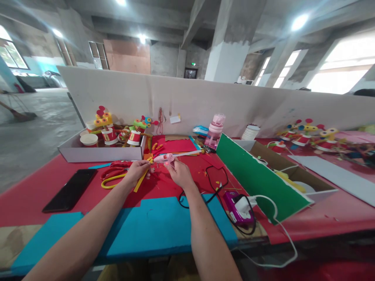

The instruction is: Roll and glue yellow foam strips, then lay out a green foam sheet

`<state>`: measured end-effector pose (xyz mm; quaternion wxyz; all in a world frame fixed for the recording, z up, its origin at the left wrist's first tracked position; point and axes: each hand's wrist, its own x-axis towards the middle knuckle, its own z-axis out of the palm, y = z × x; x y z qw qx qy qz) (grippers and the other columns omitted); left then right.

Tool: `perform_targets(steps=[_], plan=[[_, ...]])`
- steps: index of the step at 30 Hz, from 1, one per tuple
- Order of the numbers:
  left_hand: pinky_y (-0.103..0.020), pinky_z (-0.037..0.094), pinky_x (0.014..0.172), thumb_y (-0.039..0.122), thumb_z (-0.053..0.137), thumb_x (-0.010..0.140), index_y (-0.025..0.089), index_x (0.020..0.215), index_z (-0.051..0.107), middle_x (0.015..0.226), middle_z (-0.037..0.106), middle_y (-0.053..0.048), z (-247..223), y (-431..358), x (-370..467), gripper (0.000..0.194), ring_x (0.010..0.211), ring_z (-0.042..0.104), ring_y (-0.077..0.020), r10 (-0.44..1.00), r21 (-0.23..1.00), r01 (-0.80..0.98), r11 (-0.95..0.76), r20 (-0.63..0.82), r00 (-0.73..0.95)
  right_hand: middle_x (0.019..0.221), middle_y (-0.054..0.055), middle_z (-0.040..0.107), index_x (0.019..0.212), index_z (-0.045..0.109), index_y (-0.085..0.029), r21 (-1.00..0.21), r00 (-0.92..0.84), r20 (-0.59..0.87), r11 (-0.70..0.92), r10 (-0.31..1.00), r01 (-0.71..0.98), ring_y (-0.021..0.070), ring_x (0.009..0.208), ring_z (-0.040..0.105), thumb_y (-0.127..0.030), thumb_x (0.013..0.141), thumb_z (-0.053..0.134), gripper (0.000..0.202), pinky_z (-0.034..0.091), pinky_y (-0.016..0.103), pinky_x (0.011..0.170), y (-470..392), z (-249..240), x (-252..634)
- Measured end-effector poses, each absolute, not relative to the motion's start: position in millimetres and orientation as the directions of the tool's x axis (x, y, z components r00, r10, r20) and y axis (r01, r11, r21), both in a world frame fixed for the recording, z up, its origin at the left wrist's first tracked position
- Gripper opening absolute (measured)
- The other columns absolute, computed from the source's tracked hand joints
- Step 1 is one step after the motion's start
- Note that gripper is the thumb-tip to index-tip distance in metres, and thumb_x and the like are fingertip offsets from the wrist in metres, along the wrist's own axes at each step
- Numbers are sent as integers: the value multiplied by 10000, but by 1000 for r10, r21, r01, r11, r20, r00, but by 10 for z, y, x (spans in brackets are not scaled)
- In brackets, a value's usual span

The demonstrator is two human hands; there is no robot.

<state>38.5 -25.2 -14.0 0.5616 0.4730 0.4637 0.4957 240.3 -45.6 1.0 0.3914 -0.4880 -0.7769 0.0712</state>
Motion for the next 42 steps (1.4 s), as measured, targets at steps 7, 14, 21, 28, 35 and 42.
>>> perform_targets(steps=[7,14,21,28,35,42], plan=[[-200,399,362,347,683,743,126,768,600,558,632,-22,-125,-268,391,238,350,485,-84,995,992,-115,46,-35,97,971,127,705,1178,549,-146,-506,-211,528,505,822,699,223,865,668,-408,926,447,377,449,257,710,-441,-5,2409],[-201,407,360,354,686,737,130,760,582,560,629,-19,-156,-253,389,247,354,480,-85,995,993,-115,38,-26,101,992,132,703,1192,544,-146,-494,-199,540,499,818,712,225,873,668,-389,923,452,373,457,262,725,-428,-20,2423],[-200,405,360,346,681,747,132,771,589,564,634,-10,-169,-250,386,234,353,475,-82,994,993,-117,26,-14,107,988,139,705,1221,534,-136,-488,-202,529,490,824,723,237,879,670,-390,922,449,401,459,272,727,-426,-12,2425],[-195,400,365,327,683,759,130,756,599,556,633,-13,-129,-278,396,214,350,479,-79,996,994,-101,37,-28,89,971,135,704,1176,557,-137,-477,-205,530,489,823,730,233,839,667,-396,923,442,380,449,264,691,-423,-22,2431],[-192,393,354,336,691,756,131,755,592,549,627,-8,-141,-267,395,227,342,478,-78,996,992,-118,37,-26,90,951,130,705,1103,576,-150,-480,-197,513,470,835,741,228,838,664,-409,915,452,344,441,254,678,-413,-27,2424],[-199,433,371,290,692,760,114,797,595,576,643,-30,-162,-244,362,204,366,493,-80,988,971,-211,109,-83,126,738,71,679,902,589,-169,-684,-101,490,453,866,572,179,637,626,-484,894,451,344,433,244,583,-420,10,2447]])
